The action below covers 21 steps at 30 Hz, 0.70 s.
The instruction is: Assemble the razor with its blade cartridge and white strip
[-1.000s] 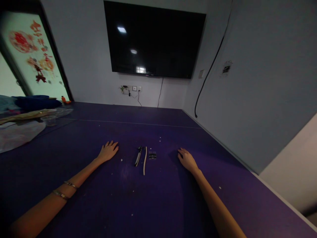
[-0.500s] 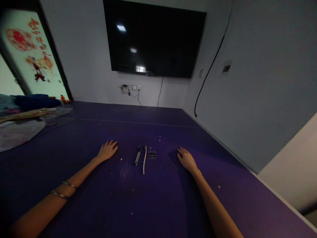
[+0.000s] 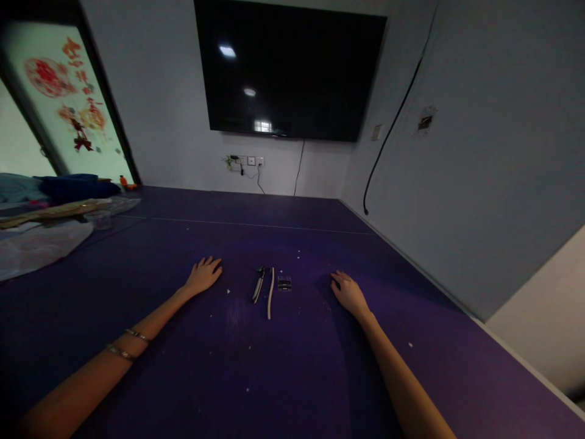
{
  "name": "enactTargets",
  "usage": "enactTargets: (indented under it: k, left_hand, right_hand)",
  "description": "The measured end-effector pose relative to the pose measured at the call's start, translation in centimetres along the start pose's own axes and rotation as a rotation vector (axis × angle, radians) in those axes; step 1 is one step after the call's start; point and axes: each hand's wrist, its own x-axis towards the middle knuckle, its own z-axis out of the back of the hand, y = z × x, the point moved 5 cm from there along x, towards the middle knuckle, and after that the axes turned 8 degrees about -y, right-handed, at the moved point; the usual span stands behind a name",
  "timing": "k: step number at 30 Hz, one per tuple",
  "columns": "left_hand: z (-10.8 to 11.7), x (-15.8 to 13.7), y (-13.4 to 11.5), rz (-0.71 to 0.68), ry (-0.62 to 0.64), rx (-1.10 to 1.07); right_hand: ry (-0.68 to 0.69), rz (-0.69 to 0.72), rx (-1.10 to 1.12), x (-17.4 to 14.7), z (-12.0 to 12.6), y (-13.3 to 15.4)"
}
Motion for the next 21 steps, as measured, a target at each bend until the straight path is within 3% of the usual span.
enactTargets:
  k: [6,9,15,21]
  left_hand:
    - [2.5,0.1,-1.0,0.109,-0.085,-0.023]
    - [5.0,0.3,-3.4,0.089,-0.183,-0.034]
    - [5.5,-0.8,-10.3,-0.090,0.139,-0.257]
    - [3.8,-1.6,-13.6,-0.099,0.174,-0.211]
  right_hand:
    - [-0.011,-0.015,0.005,0.1,-0.1,-0.3]
    - [0.001,-0.013,-0.018,0.1,-0.3,-0.4]
    - [0.004,-0.003,-0.040,0.1,-0.2,-0.2]
    - [-0.001,-0.016,-0.011,0.1,0.0,0.0]
